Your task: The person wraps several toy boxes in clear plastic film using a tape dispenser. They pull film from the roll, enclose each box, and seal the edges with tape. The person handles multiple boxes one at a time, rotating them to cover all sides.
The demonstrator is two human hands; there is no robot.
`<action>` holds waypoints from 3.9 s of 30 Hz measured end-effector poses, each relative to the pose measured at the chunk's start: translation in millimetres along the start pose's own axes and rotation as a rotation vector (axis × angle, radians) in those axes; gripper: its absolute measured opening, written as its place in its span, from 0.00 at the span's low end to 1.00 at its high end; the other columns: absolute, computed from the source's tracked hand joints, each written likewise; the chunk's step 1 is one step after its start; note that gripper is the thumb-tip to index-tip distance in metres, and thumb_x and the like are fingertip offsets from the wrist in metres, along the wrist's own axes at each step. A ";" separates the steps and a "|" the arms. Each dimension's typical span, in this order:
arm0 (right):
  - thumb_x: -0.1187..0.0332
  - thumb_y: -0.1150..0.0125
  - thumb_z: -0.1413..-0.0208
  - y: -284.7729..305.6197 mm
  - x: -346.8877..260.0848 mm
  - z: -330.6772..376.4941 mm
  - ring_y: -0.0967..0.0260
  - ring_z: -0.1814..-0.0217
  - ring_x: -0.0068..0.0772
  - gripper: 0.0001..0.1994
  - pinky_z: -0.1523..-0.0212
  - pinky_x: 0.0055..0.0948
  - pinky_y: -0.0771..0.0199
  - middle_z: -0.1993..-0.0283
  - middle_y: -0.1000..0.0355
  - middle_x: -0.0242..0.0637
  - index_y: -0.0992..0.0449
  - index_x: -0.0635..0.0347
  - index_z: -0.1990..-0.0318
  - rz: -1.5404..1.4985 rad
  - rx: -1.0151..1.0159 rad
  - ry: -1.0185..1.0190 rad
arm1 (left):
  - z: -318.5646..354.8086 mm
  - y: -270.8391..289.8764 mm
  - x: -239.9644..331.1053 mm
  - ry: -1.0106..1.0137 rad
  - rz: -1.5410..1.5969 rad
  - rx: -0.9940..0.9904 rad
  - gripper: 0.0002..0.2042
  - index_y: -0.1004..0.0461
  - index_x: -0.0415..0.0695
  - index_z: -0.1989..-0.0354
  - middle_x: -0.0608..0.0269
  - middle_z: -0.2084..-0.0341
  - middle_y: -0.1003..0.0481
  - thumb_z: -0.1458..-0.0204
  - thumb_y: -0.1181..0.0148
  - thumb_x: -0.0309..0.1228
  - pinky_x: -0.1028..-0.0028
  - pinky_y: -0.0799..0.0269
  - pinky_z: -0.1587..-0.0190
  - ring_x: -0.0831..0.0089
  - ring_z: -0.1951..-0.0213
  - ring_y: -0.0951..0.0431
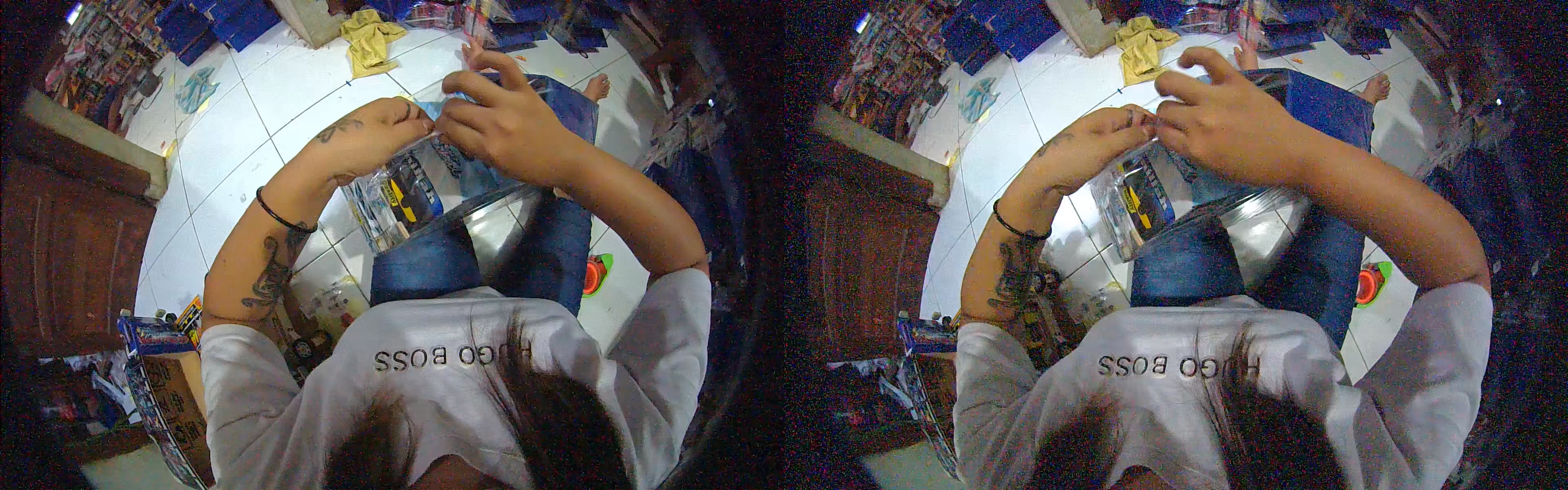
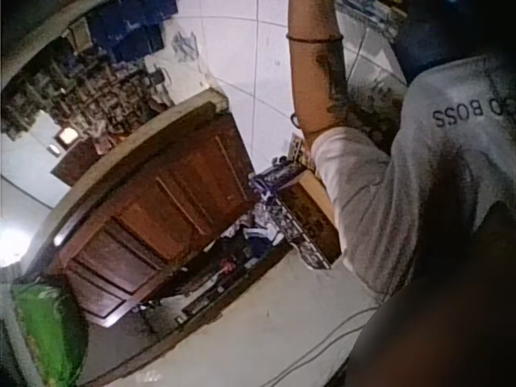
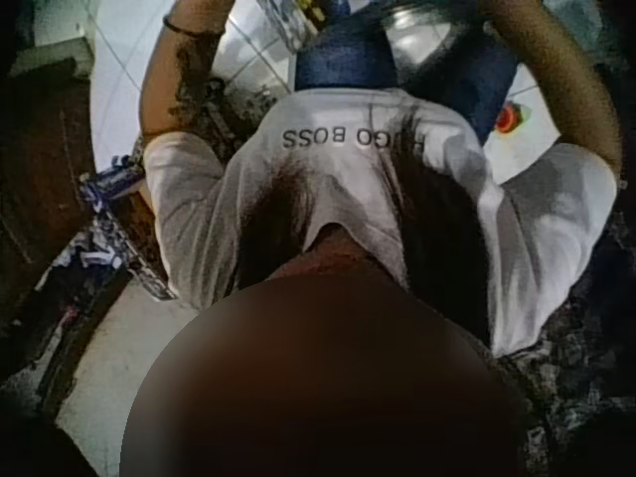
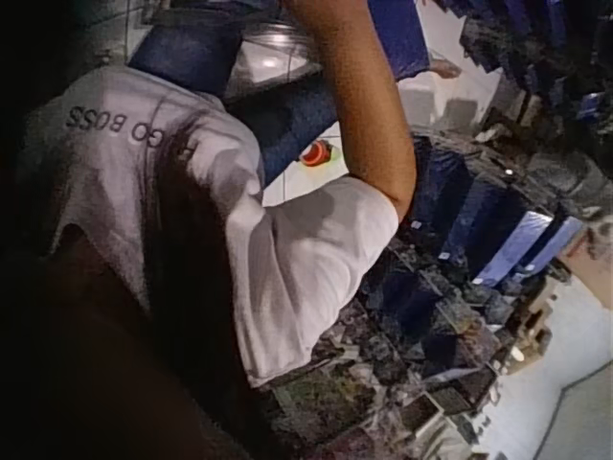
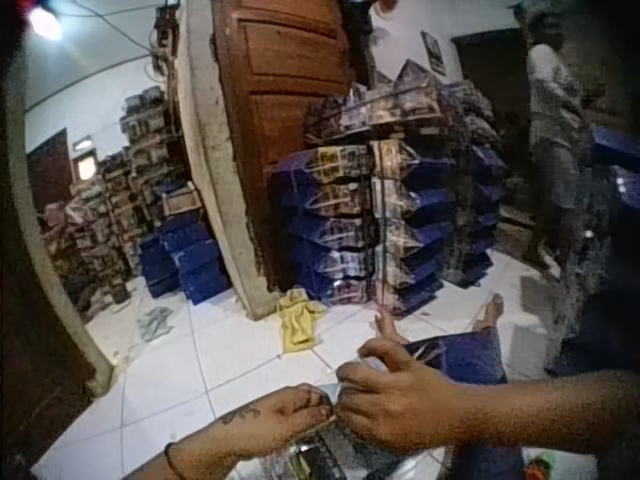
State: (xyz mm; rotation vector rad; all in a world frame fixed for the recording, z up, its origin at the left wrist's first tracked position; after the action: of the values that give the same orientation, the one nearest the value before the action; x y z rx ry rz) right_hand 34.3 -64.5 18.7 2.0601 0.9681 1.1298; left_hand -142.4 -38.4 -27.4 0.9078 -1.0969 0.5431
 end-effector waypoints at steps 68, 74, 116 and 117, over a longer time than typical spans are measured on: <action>0.65 0.43 0.53 -43.5 -90.6 12.3 0.42 0.40 0.37 0.10 0.40 0.49 0.47 0.51 0.34 0.35 0.20 0.58 0.66 -0.175 -0.143 -0.371 | 59.5 -41.7 -37.3 -0.549 -0.630 0.831 0.05 0.24 0.43 0.69 0.63 0.68 0.25 0.54 0.35 0.25 0.68 0.40 0.50 0.68 0.59 0.28; 0.62 0.39 0.54 -38.6 -92.2 15.6 0.45 0.37 0.37 0.15 0.40 0.47 0.48 0.46 0.35 0.35 0.21 0.59 0.60 -0.172 0.028 -0.477 | 56.4 -54.0 -57.3 -0.575 -0.418 0.870 0.05 0.24 0.35 0.65 0.58 0.68 0.24 0.51 0.38 0.19 0.70 0.28 0.58 0.65 0.64 0.24; 0.56 0.46 0.42 -56.2 -118.6 512.7 0.29 0.51 0.50 0.20 0.51 0.52 0.25 0.48 0.28 0.42 0.29 0.58 0.47 -1.485 1.472 -2.196 | 62.7 -175.1 -49.6 -0.569 -0.915 0.647 0.46 0.45 0.40 0.34 0.55 0.35 0.45 0.63 0.34 0.47 0.58 0.50 0.37 0.57 0.35 0.45; 0.57 0.47 0.41 -25.1 -94.7 475.6 0.28 0.50 0.48 0.19 0.49 0.51 0.26 0.47 0.28 0.43 0.30 0.56 0.46 -1.326 1.483 -2.070 | 62.0 -175.1 -49.4 -0.552 -0.959 0.634 0.45 0.44 0.40 0.35 0.56 0.34 0.46 0.63 0.34 0.48 0.58 0.50 0.37 0.57 0.35 0.45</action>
State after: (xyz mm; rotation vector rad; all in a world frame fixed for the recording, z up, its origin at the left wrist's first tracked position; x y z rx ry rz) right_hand 406.2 -198.3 -263.3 1.1625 1.2126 -2.4199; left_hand -59.6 -182.6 -124.0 2.0606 -0.8158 -0.2115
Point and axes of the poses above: each hand's wrist, its own z-axis away from the middle knuckle, its own y-axis out of the back of the hand, x = y × z, the point moved 3 cm from there along -z, towards the middle knuckle
